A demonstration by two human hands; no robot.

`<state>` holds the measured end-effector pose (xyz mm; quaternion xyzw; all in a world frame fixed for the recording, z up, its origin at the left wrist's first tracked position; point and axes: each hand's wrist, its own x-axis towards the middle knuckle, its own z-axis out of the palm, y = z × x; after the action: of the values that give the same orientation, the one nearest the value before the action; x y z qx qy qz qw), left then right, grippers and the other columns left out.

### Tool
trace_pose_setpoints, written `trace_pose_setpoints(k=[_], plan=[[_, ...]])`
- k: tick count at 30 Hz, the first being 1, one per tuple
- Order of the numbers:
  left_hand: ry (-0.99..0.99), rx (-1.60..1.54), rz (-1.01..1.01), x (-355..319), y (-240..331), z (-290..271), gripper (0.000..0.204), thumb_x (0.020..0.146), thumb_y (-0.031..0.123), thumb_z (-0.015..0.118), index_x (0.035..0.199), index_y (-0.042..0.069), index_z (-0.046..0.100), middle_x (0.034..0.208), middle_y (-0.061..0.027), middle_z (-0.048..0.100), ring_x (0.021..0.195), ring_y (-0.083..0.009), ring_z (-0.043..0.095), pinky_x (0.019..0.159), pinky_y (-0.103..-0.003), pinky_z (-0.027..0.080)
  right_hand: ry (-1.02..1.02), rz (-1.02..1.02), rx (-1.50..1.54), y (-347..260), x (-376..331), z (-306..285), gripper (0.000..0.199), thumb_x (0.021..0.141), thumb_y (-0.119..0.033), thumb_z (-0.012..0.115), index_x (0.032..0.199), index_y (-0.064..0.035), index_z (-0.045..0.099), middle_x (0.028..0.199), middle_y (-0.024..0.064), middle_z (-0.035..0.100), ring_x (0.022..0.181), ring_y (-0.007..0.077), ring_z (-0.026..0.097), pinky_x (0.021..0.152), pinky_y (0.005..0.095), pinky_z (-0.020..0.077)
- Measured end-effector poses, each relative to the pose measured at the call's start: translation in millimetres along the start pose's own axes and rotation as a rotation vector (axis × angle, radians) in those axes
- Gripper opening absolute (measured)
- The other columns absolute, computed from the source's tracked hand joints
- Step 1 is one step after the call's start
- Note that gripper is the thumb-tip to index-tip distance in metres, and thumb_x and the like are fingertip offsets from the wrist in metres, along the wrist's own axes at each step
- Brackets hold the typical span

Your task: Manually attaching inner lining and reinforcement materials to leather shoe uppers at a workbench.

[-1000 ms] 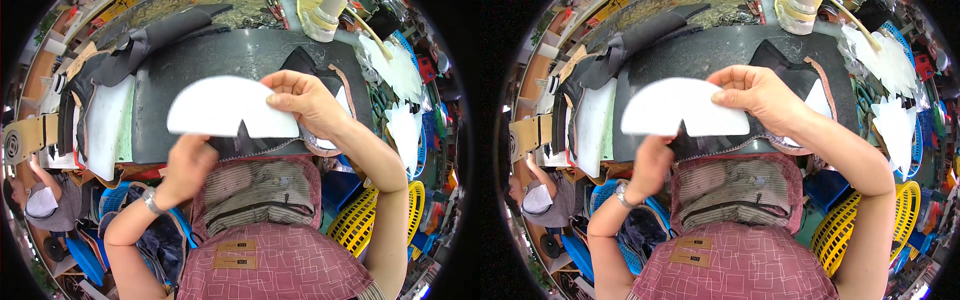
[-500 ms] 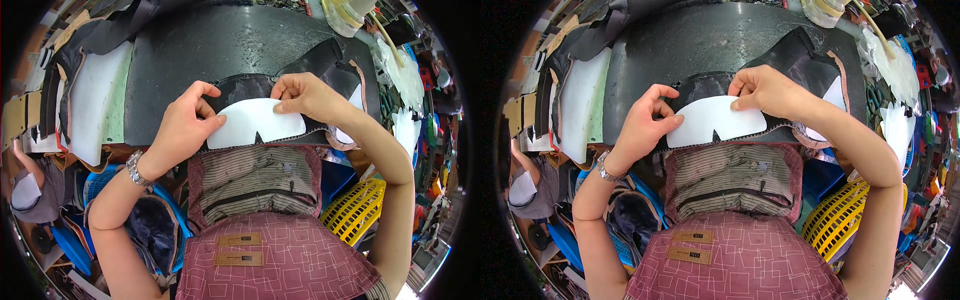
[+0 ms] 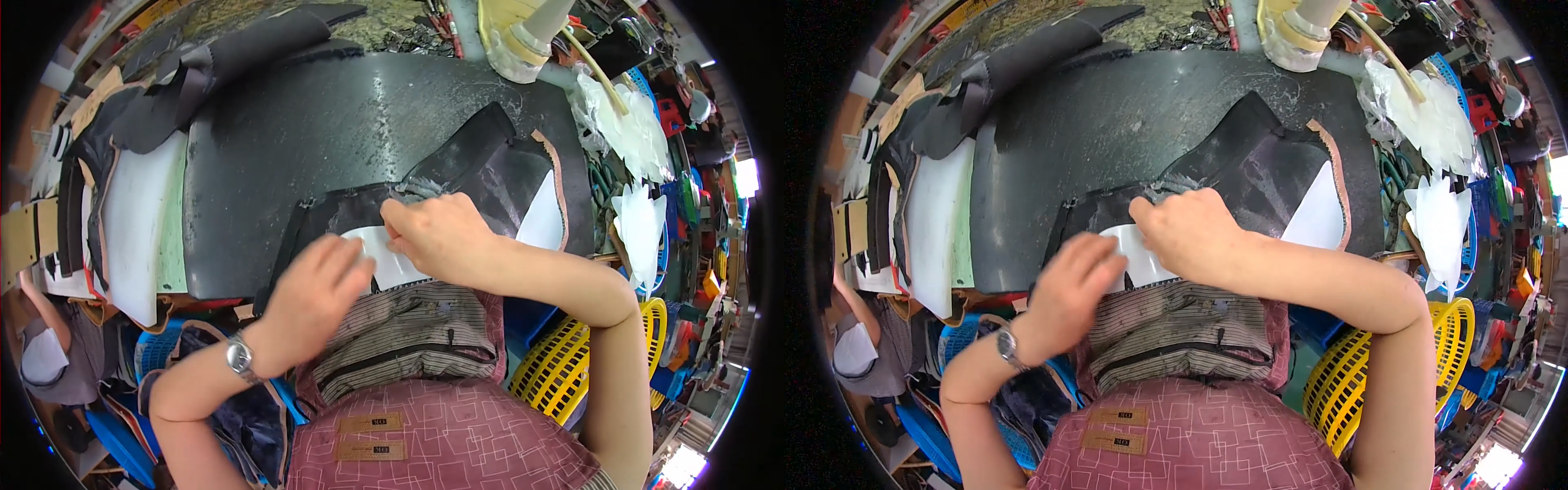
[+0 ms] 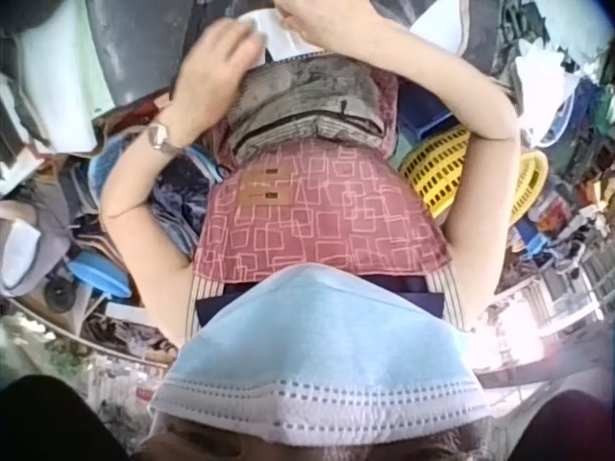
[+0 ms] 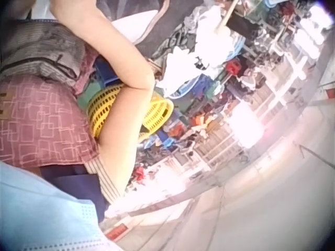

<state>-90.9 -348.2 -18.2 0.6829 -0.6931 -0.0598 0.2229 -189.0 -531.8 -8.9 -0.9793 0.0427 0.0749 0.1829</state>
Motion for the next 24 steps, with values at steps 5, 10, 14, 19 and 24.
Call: trace_pose_setpoints(k=[5,10,14,19,24], plan=[[0.186,-0.184,-0.176,-10,27,18,0.052,0.065,-0.005,0.059,0.115,0.0,0.046,0.119,-0.0239,0.048,0.114,-0.0418,0.044,0.093,-0.045,0.041,0.312,-0.31,-0.239,-18,-34,9,0.035,0.068,-0.018,0.061,0.097,0.001,0.056,0.105,0.0168,0.053,0.106,0.0283,0.049,0.094,0.0414,0.0359],[0.426,0.14,-0.056,-10,17,51,0.028,0.074,0.001,0.058,0.101,-0.001,0.056,0.104,-0.0163,0.06,0.098,-0.0355,0.057,0.078,-0.04,0.05,0.494,-0.173,0.001,-24,-43,57,0.041,0.07,-0.016,0.06,0.105,0.0036,0.055,0.111,0.0176,0.055,0.108,0.0288,0.052,0.092,0.0413,0.0396],[0.45,0.297,-0.018,0,10,33,0.016,0.073,0.007,0.06,0.088,0.002,0.061,0.089,-0.0099,0.065,0.088,-0.0245,0.062,0.068,-0.03,0.051,0.741,-0.203,-0.157,-23,-32,63,0.025,0.072,-0.013,0.054,0.092,0.0011,0.059,0.095,0.0147,0.061,0.088,0.0256,0.061,0.079,0.0336,0.0468],[0.205,0.083,0.052,-1,9,17,0.017,0.064,0.006,0.06,0.08,0.003,0.063,0.077,-0.0043,0.058,0.073,-0.0175,0.057,0.059,-0.028,0.047,0.466,-0.467,-0.45,-18,-41,42,0.027,0.073,-0.014,0.055,0.093,0.0033,0.06,0.097,0.0181,0.062,0.09,0.0266,0.062,0.073,0.032,0.0515],[0.032,0.118,0.139,-8,11,2,0.026,0.062,0.006,0.058,0.087,0.003,0.063,0.07,-0.0016,0.05,0.072,-0.0163,0.053,0.059,-0.027,0.046,0.41,-0.508,-0.445,-18,-47,31,0.028,0.072,-0.014,0.055,0.095,0.0034,0.059,0.1,0.0185,0.062,0.091,0.0282,0.062,0.073,0.0334,0.0522]])
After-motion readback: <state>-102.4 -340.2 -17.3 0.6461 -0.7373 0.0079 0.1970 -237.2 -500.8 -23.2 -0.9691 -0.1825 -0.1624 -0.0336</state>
